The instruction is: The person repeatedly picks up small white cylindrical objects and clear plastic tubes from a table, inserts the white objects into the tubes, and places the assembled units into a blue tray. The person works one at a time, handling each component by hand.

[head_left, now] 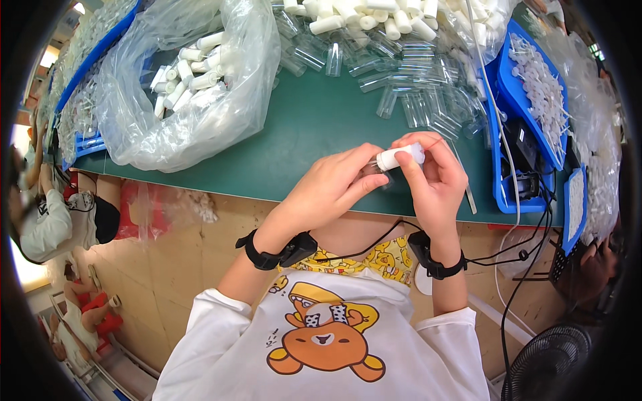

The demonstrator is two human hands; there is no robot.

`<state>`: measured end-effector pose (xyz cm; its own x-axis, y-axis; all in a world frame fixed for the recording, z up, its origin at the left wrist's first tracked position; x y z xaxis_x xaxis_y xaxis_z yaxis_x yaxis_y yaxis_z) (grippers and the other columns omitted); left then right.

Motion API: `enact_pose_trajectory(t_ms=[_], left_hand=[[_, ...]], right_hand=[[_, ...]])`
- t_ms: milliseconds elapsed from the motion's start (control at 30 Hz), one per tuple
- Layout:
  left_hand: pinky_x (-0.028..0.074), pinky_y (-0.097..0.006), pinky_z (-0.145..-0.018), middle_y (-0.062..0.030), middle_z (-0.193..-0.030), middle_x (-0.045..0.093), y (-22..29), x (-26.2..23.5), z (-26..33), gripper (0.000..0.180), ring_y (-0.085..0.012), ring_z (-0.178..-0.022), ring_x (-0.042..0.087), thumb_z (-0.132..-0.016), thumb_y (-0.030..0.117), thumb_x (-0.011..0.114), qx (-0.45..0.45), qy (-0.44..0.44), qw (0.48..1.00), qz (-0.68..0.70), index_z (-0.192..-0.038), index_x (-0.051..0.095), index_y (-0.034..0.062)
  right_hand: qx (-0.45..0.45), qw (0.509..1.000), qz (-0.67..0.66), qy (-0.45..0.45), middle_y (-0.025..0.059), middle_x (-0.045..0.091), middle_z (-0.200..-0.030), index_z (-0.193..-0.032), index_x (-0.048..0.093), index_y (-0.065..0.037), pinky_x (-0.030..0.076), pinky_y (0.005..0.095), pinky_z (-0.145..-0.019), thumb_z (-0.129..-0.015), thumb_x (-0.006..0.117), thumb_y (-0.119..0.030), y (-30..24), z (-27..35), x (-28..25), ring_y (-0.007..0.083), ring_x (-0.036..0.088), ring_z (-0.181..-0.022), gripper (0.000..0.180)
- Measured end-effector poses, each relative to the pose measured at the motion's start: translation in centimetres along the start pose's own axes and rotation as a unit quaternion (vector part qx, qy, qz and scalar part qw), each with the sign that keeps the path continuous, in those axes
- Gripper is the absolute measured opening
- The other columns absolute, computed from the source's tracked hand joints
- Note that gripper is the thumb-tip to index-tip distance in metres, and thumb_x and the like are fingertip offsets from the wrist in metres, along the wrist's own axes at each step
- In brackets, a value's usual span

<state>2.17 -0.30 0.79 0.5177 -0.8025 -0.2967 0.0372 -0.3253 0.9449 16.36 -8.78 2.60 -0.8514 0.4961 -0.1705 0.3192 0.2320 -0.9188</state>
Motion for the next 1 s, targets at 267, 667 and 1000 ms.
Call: enact_pose_trajectory(t_ms=[267, 667, 1000], left_hand=[[0.043, -0.041, -0.066, -0.015, -0.083, 0.057, 0.0, 0.0, -0.2, 0.022, -0.0353, -0.076, 0.056, -0.092, 0.023, 0.057, -0.003, 0.001, 0.999, -0.046, -0.1, 0.051, 0.0033], [0.044, -0.04, -0.065, -0.0138, -0.085, 0.057, 0.1, 0.3, -0.1, 0.021, -0.0346, -0.076, 0.056, -0.089, 0.021, 0.06, 0.045, 0.012, 0.998, -0.052, -0.098, 0.053, 0.0033], [0.045, -0.039, -0.064, -0.0135, -0.085, 0.058, -0.2, 0.0, 0.0, 0.021, -0.0329, -0.076, 0.056, -0.087, 0.02, 0.062, 0.051, -0.008, 0.997, -0.066, -0.097, 0.057, 0.0027]], right_hand=[[0.131, 0.988, -0.078, -0.032, 0.0053, 0.061, -0.091, -0.093, 0.064, 0.005, 0.047, 0.0251, -0.072, -0.082, 0.068, -0.001, 0.3, -0.3, 0.5, 0.0107, 0.057, -0.085, 0.014], [0.104, 0.979, -0.019, -0.174, 0.0092, 0.062, -0.102, -0.101, 0.066, 0.004, 0.048, 0.0281, -0.083, -0.077, 0.071, 0.002, -1.2, -0.9, -2.7, 0.0152, 0.059, -0.092, 0.025], [0.102, 0.982, -0.046, -0.152, 0.0076, 0.059, -0.097, -0.105, 0.068, 0.002, 0.047, 0.0241, -0.077, -0.077, 0.071, 0.003, 0.9, 0.7, -1.5, 0.0132, 0.057, -0.088, 0.028]])
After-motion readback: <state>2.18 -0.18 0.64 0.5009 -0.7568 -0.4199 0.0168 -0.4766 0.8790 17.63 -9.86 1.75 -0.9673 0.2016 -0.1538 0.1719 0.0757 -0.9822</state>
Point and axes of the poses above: each hand's wrist, its own z-axis away from the middle knuckle, its own x-axis out of the palm, y = z × x, the point moved 2 cm from there along -z, towards the middle knuckle
